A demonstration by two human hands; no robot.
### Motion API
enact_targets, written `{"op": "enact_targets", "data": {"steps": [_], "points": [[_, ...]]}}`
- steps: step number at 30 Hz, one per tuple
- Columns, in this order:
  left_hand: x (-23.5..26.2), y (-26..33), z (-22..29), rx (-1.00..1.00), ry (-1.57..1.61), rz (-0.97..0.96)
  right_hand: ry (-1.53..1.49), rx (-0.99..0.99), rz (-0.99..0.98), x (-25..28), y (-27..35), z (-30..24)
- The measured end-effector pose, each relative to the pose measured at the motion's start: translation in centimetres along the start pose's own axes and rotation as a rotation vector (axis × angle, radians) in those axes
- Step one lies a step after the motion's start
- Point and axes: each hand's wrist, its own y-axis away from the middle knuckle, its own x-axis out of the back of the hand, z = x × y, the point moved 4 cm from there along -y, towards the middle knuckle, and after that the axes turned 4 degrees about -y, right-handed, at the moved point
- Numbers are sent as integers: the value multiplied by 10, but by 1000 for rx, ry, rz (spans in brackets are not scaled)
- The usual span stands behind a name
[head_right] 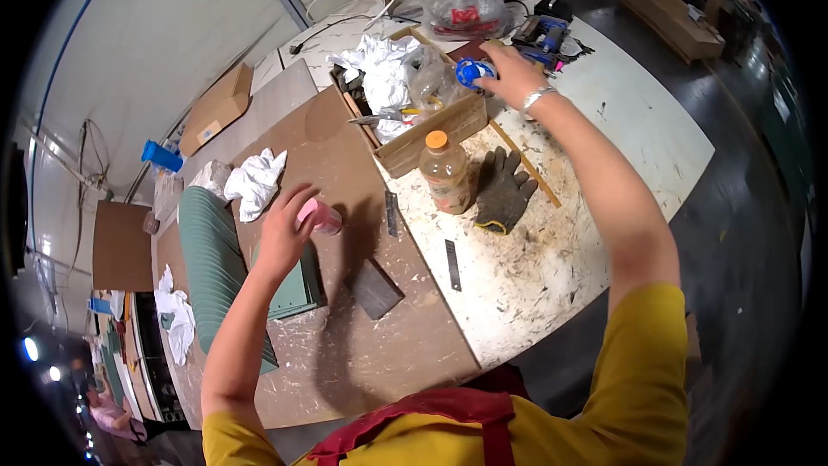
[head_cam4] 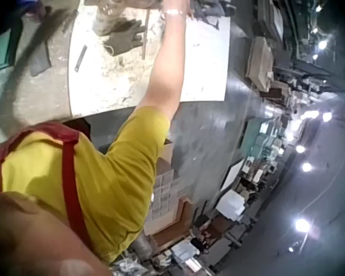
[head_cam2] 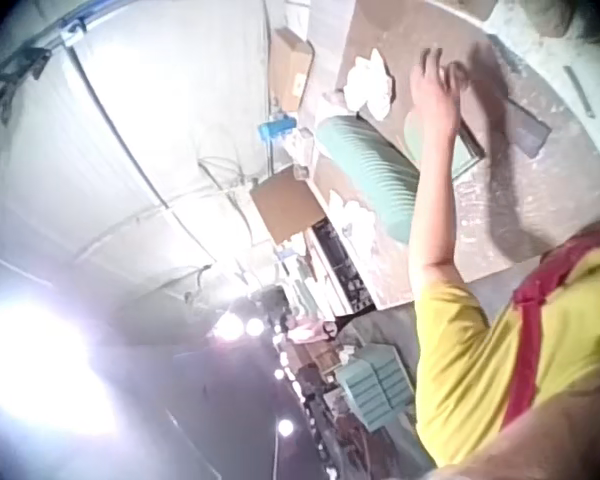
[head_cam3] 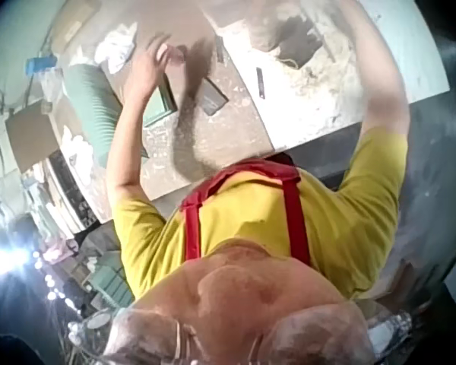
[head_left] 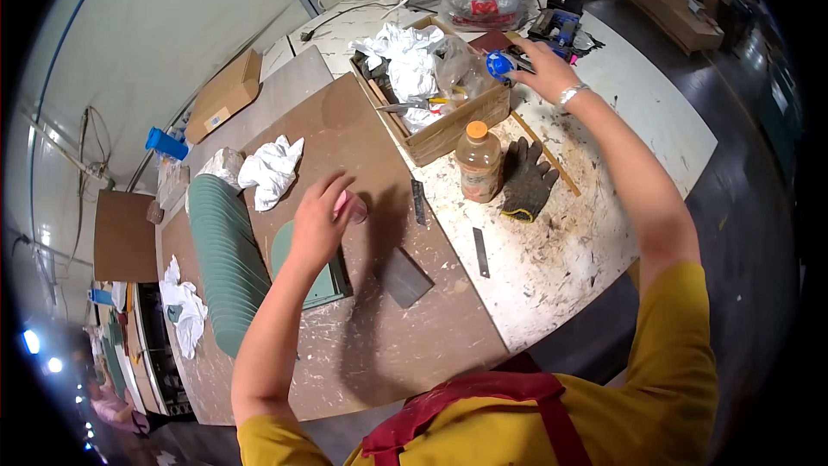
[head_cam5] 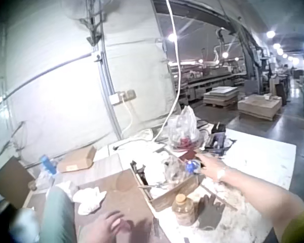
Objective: Cleaning and polishing a stack of green arched furniture components with a cloth and wax.
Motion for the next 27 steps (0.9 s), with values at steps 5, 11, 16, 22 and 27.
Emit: {"op": "enact_targets", "data": {"steps": [5,11,16,22,27], "points": [[-15,-100,50,-161,-41,5,72,40,-173,-47,-29,-5],[-26,-183,39,-186,-142,-23,-329,214,98,0,-60,-7],[-84,-235,27,-160,-191,54,-418,208,193,21,-69,-1],[-140,-278,-17,-10,-219,-215,-373,211,82,-12,-59,0],[-100,-301,-76,-6,-188,99,-622,114,172,-22,-59,22]]}}
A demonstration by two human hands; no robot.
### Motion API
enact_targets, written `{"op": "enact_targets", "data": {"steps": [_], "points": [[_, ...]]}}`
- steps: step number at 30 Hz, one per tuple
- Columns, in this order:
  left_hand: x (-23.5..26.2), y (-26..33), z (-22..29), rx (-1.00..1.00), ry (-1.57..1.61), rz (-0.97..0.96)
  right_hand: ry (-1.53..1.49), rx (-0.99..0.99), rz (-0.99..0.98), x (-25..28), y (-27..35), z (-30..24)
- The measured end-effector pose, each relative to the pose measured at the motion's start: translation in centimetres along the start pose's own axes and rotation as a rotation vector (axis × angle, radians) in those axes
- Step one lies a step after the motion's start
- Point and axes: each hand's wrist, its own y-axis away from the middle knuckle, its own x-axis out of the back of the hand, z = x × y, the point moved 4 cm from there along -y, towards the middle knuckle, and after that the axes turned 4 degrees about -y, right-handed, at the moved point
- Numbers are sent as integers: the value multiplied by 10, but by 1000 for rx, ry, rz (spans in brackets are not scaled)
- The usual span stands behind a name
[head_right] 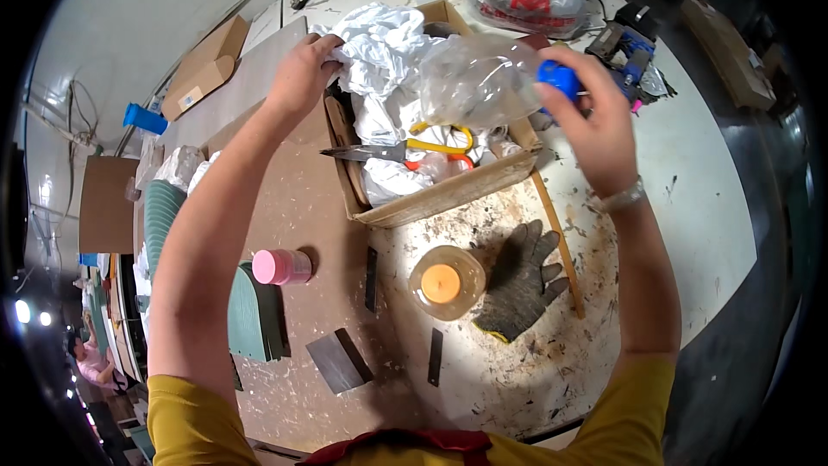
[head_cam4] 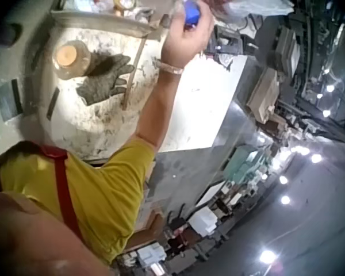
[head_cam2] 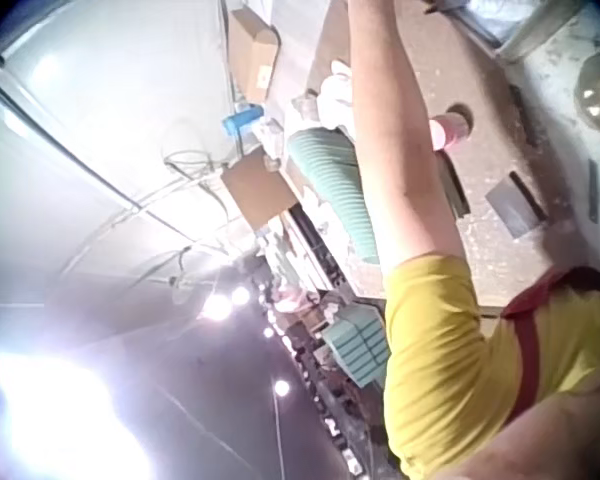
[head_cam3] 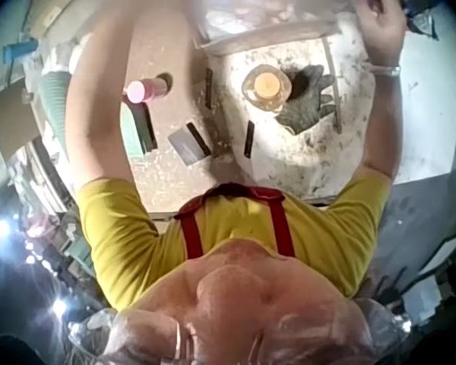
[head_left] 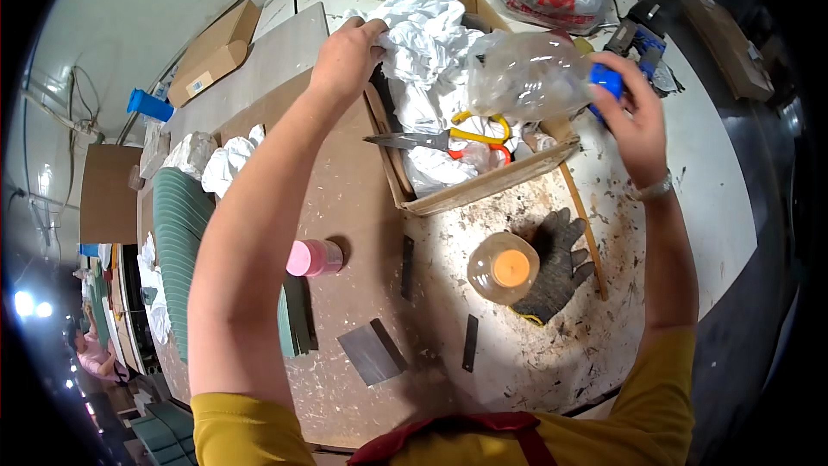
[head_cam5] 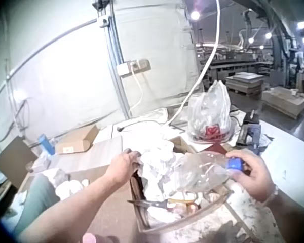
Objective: Cleaning and polishing a stack of green arched furniture components with a cloth and wax.
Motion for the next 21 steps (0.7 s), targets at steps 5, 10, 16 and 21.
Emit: {"op": "enact_targets", "data": {"steps": [5,10,16,21], "points": [[20,25,29,-360,6,32,-261,-87,232,14,2,17],[6,70,79,-650,-199,-405,-308,-121,192,5,7,19],[-13,65,85,-618,-365,-513,-222,-52,149,-1,9,10],[1,24,68,-647,-517,-183,-255,-88,161,4,10,14]]}}
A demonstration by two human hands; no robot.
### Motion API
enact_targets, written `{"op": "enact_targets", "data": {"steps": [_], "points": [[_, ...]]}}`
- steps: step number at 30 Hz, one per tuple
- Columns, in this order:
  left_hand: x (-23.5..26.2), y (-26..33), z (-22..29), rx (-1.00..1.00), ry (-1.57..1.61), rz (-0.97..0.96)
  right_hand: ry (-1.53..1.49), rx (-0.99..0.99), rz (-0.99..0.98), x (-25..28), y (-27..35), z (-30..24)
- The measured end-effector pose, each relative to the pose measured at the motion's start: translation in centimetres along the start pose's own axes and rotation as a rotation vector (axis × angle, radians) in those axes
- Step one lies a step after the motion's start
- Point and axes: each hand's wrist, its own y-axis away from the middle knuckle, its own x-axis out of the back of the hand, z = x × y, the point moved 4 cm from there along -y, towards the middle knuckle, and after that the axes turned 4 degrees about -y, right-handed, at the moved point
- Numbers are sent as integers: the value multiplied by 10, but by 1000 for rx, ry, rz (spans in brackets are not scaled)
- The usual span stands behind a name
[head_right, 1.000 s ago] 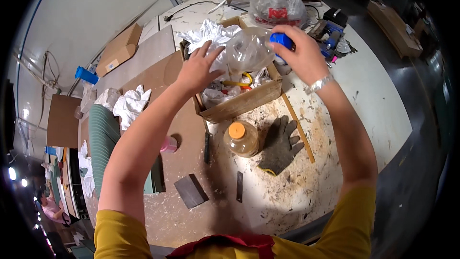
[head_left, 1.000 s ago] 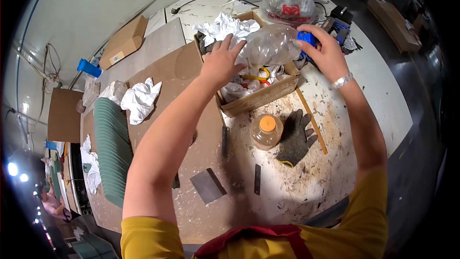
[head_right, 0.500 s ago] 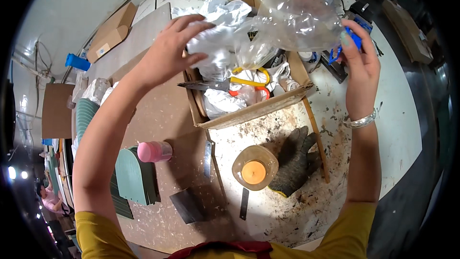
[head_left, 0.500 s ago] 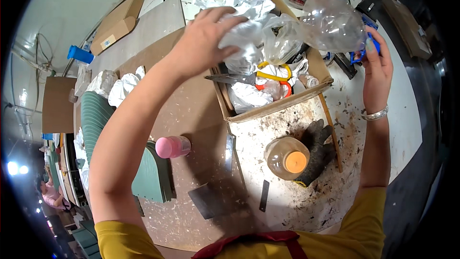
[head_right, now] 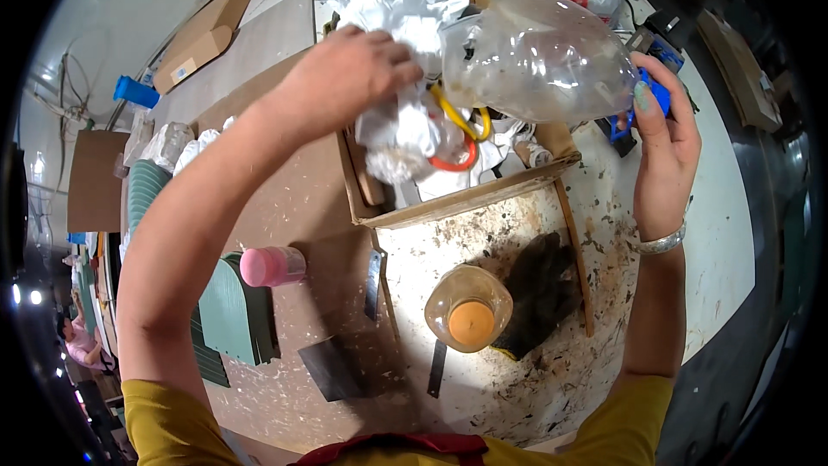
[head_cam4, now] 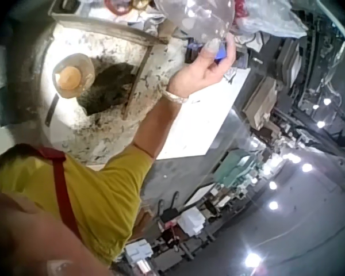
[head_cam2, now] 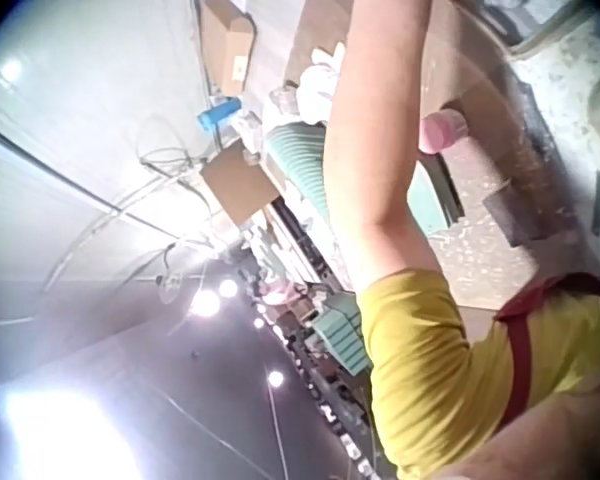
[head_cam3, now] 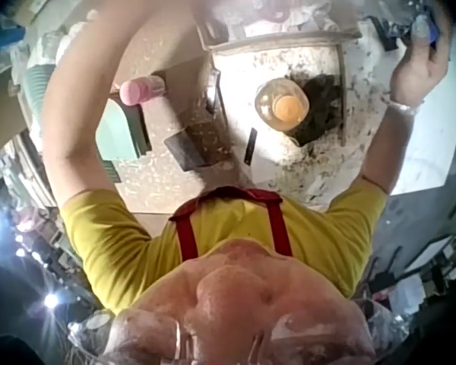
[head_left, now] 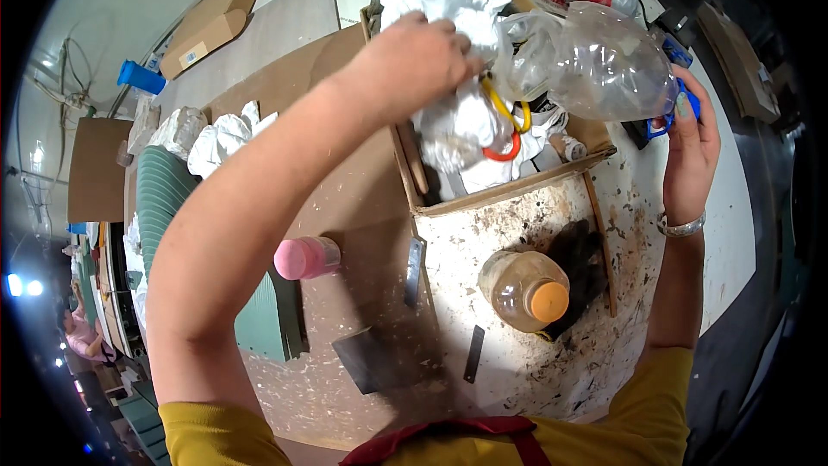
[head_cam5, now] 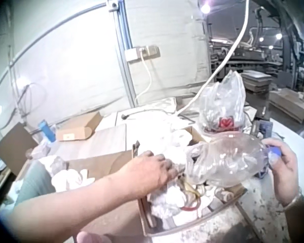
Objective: Cleaning and polishing a stack of green arched furniture components with a cloth and wax.
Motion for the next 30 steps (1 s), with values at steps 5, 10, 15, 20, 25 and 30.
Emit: {"op": "enact_targets", "data": {"steps": [5,10,15,20,25,30], "points": [[-31,-9,-20,106,196,-35,50,31,-32,-1,4,9],[-42,2,-23,149,307,142,159,96,-99,-6,6,7],[-37,4,-27,286,431,115,194,-11,-268,-21,2,3],[-40,0,-24,495,716,1,694,103,-613,-52,1,-9],[-43,16,-22,604,1322,-165,1042,547,-552,-86,11,-53],[-32,35,1,200,1097,-204,721,497,-1234,-158,40,-34]]}}
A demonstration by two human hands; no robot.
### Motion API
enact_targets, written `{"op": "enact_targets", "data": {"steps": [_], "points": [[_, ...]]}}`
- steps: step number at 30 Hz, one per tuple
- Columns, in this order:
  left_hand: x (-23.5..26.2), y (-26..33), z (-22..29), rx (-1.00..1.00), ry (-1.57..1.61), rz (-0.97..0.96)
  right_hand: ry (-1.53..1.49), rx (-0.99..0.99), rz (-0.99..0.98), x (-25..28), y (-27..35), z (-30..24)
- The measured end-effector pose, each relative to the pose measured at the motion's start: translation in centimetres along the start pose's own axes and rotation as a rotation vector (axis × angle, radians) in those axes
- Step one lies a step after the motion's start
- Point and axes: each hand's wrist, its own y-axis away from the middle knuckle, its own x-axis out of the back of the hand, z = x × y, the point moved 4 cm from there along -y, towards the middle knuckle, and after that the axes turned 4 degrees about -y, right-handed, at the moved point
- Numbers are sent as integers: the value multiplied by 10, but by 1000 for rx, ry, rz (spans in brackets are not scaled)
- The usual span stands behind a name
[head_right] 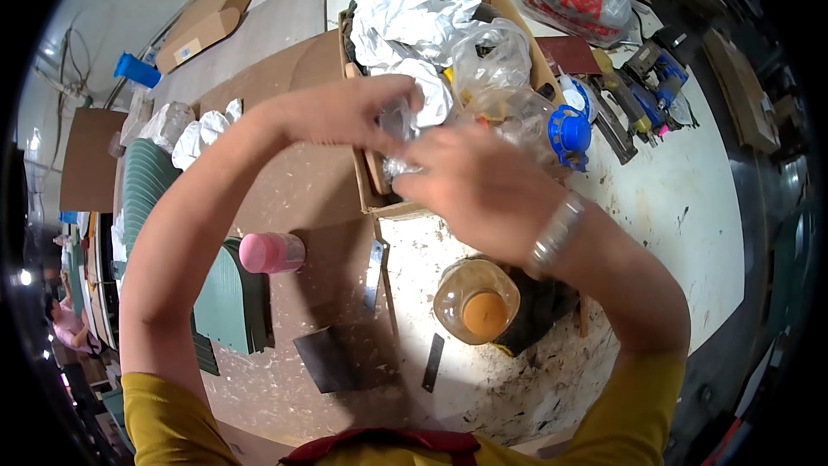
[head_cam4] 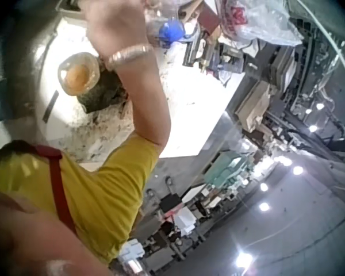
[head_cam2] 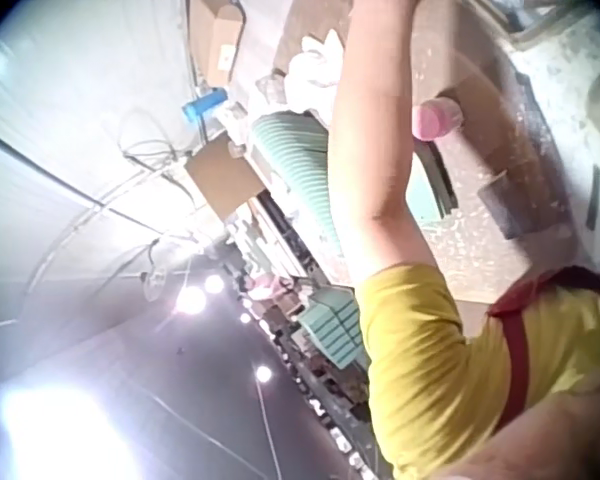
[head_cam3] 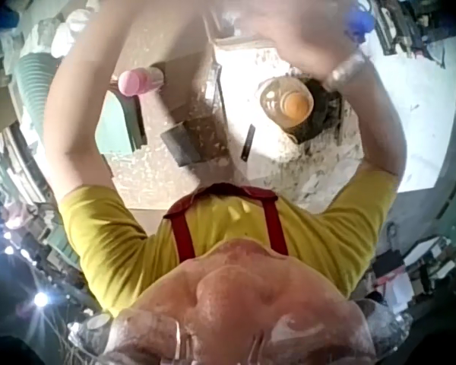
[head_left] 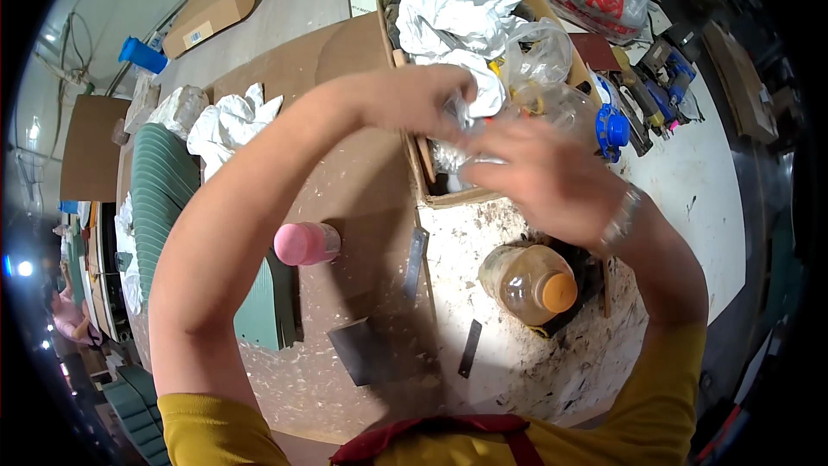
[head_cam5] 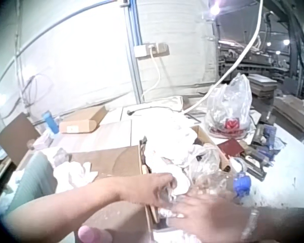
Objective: Cleaning and polishing a stack of green arched furniture components with a cloth and wax.
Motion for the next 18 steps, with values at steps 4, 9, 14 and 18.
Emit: {"op": "enact_targets", "data": {"steps": [4,9,14,18], "points": [[-2,4,8,-159,-417,201,-135,-130,-120,-36,-30,24],[25,30,17,-85,-263,539,-186,-323,-69,-46,-32,39],[-31,39,46,-148,-273,-66,-453,-465,-39,-38,-33,52],[-61,18,44,-56,-475,-265,-538,-444,48,-37,-36,61]]}}
